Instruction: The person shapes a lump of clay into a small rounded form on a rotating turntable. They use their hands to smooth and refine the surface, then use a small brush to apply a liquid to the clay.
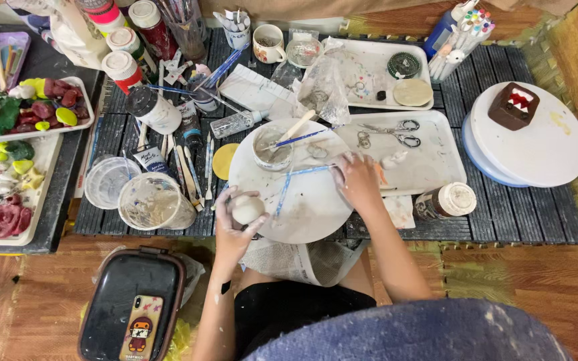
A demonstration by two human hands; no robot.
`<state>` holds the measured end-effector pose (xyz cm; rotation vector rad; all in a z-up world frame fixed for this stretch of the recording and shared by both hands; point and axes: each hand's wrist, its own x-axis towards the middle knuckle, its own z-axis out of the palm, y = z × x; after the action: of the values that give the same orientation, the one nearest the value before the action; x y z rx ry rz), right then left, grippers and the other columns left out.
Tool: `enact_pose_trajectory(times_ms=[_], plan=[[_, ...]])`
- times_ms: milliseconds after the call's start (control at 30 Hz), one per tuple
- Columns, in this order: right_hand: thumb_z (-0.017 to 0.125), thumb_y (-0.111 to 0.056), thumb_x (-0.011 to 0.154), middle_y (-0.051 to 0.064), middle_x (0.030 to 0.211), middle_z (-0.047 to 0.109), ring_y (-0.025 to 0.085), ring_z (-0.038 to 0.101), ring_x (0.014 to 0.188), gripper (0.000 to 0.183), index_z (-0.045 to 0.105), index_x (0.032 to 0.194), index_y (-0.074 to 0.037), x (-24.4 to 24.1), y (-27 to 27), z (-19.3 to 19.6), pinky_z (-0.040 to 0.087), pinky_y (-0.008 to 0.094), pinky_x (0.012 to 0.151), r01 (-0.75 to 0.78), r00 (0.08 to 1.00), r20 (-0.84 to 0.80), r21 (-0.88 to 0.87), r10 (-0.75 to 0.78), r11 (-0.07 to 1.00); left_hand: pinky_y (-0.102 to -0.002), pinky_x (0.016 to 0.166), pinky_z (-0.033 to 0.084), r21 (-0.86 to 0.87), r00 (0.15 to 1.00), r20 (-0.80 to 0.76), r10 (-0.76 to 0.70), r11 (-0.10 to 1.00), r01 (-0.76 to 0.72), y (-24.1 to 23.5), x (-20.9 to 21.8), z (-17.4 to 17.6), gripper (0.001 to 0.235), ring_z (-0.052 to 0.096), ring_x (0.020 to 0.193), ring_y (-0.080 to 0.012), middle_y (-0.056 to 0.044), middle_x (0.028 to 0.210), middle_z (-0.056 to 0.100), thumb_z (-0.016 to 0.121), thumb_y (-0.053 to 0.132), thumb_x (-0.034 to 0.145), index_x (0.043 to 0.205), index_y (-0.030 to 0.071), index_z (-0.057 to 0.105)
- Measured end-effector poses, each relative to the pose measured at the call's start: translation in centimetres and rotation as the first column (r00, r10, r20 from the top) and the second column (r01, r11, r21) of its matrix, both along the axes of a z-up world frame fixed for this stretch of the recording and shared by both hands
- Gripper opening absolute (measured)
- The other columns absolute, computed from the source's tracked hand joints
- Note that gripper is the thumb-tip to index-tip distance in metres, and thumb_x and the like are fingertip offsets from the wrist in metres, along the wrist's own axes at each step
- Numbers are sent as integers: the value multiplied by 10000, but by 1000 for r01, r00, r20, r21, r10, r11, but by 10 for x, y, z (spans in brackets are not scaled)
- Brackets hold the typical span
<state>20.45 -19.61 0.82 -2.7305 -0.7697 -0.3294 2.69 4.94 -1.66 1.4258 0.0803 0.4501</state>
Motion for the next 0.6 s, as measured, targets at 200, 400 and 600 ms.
enact_pose_trajectory(times_ms=[200, 400, 600], plan=[[757, -153, 849, 79, 1025, 731, 213, 680, 808, 330, 718, 1177, -154, 4, -15, 12, 557, 334, 767, 198, 878, -479, 406, 23, 892, -331, 949, 581, -39, 1000, 14, -17, 999, 17, -1, 5, -8, 790, 671, 1113, -204, -186, 1321, 619, 791, -66, 836, 1451, 73, 315], [606, -25, 939, 65, 1073, 743, 114, 691, 991, 283, 637, 1220, -43, 10, -21, 3, 534, 263, 890, 167, 833, -420, 812, 360, 559, -326, 979, 554, 154, 998, 61, -30, 988, 20, 1, 18, 3, 843, 634, 1170, -206, -183, 1324, 616, 824, -67, 805, 1460, 60, 309], [604, -60, 998, 109, 1092, 739, 169, 693, 1023, 182, 678, 1150, 7, 17, -48, -6, 546, 302, 933, 121, 868, -342, 849, 360, 514, -332, 979, 564, 146, 983, 29, -181, 974, 175, -11, 36, 26, 777, 628, 1228, -205, -165, 1337, 631, 843, -30, 790, 1414, 63, 389]])
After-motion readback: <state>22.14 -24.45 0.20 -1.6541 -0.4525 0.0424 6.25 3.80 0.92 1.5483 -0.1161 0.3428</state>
